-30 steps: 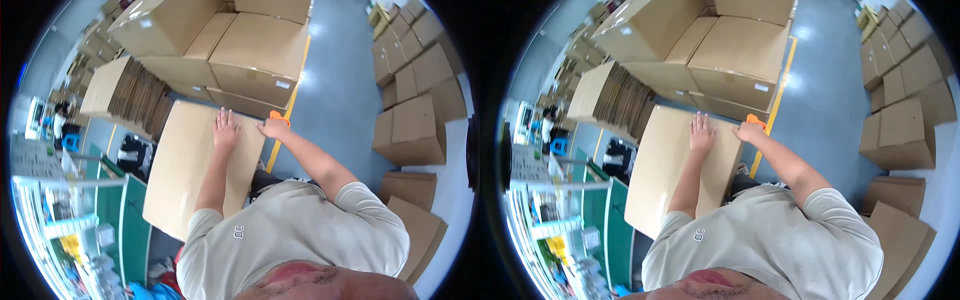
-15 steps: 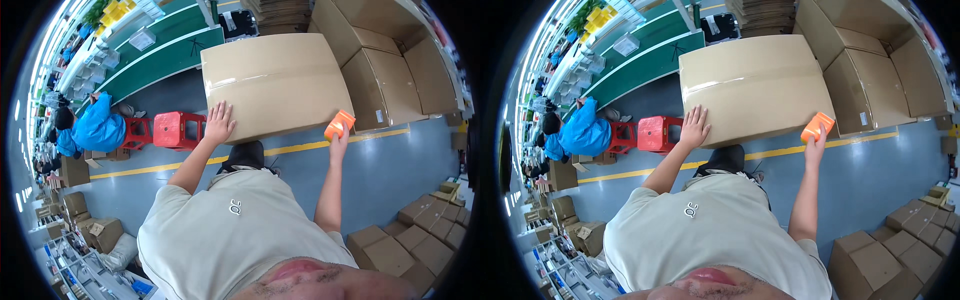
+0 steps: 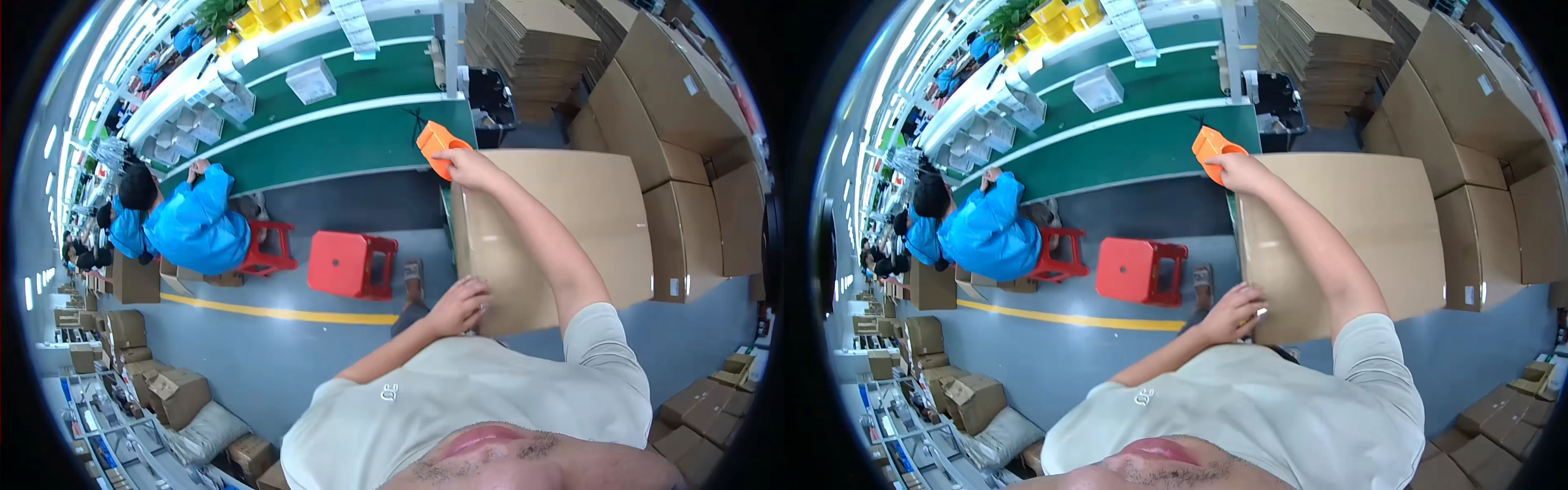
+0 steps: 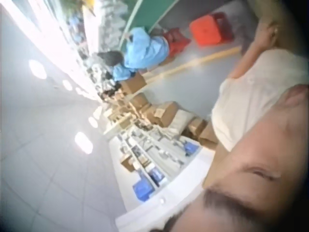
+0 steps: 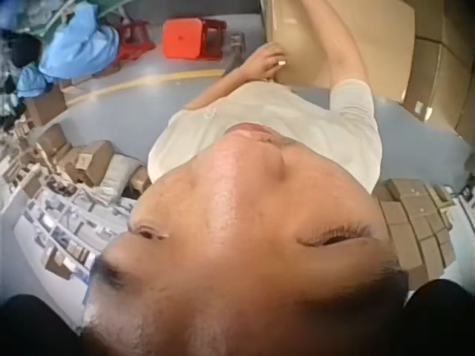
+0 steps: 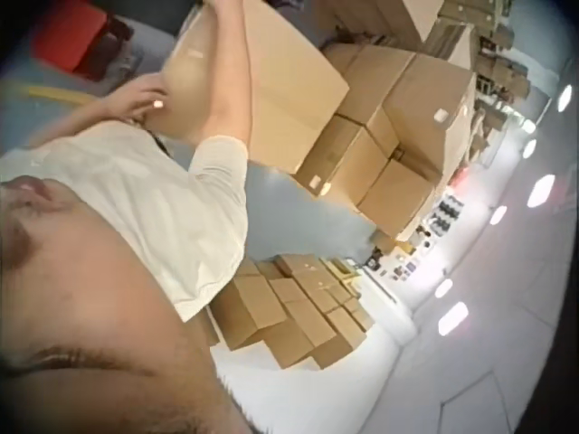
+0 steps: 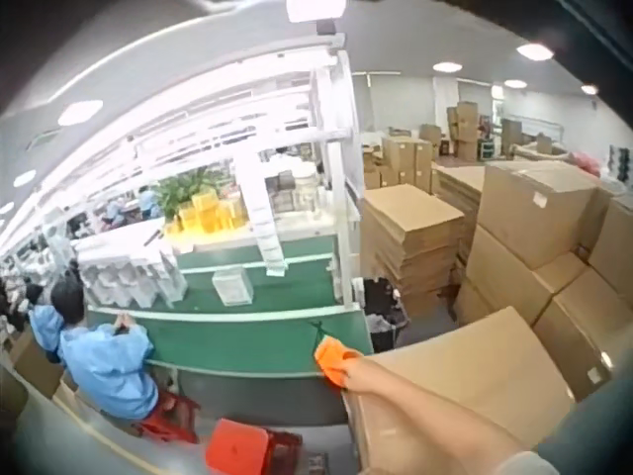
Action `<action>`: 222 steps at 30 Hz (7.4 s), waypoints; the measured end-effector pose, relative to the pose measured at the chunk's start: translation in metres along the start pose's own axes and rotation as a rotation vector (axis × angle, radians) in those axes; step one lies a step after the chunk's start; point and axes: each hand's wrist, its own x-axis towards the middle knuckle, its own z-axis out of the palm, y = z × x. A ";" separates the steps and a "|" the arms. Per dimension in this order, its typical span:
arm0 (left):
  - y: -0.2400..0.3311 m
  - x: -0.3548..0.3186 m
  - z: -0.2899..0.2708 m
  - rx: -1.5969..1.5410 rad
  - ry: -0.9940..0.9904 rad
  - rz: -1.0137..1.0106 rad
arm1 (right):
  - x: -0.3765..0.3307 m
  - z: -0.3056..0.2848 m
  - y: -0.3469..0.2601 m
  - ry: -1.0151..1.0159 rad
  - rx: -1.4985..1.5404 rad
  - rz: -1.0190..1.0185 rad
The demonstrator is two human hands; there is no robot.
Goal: Pack electronic component boxes into a shipping carton, seal it with tape, and organize items on an assembly line.
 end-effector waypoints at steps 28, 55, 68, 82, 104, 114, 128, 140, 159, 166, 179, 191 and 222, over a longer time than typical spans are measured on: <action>-0.295 0.282 -0.361 -0.680 0.554 -0.210 | 0.184 -0.062 -0.039 0.653 0.589 0.138; -0.169 0.161 -0.342 0.100 0.382 0.260 | 0.207 -0.053 -0.084 0.669 0.848 0.025; -0.043 0.109 -0.200 -0.739 0.225 -0.146 | -0.118 -0.031 -0.036 0.243 0.693 -0.144; 0.062 0.223 0.149 -0.385 -0.312 -0.373 | -0.639 0.007 0.220 0.958 0.969 0.478; 0.033 0.501 0.420 1.014 -0.215 -0.274 | -0.581 -0.061 0.544 0.716 1.256 0.276; 0.039 0.516 0.426 0.905 -0.219 -0.282 | -0.549 -0.016 0.549 0.461 1.520 0.274; 0.040 0.515 0.425 0.892 -0.197 -0.237 | -0.532 -0.020 0.515 0.784 0.810 0.431; 0.033 0.516 0.428 0.895 -0.154 -0.202 | -0.525 -0.050 0.503 0.641 1.082 0.359; -0.045 0.389 0.197 0.540 0.240 -0.338 | -0.564 0.104 0.550 0.287 1.652 0.363; -0.194 0.196 -0.086 0.868 0.480 -0.860 | -0.447 0.137 0.514 0.309 1.611 0.357; -0.295 0.146 -0.085 -1.102 0.544 -0.987 | -0.636 0.206 0.394 1.293 1.331 0.751; -0.132 0.235 -0.131 -0.906 0.459 -0.734 | -0.647 0.270 0.266 1.751 1.367 0.639; 0.317 0.963 0.380 0.610 -0.570 0.499 | -0.870 0.077 0.510 1.753 1.251 0.925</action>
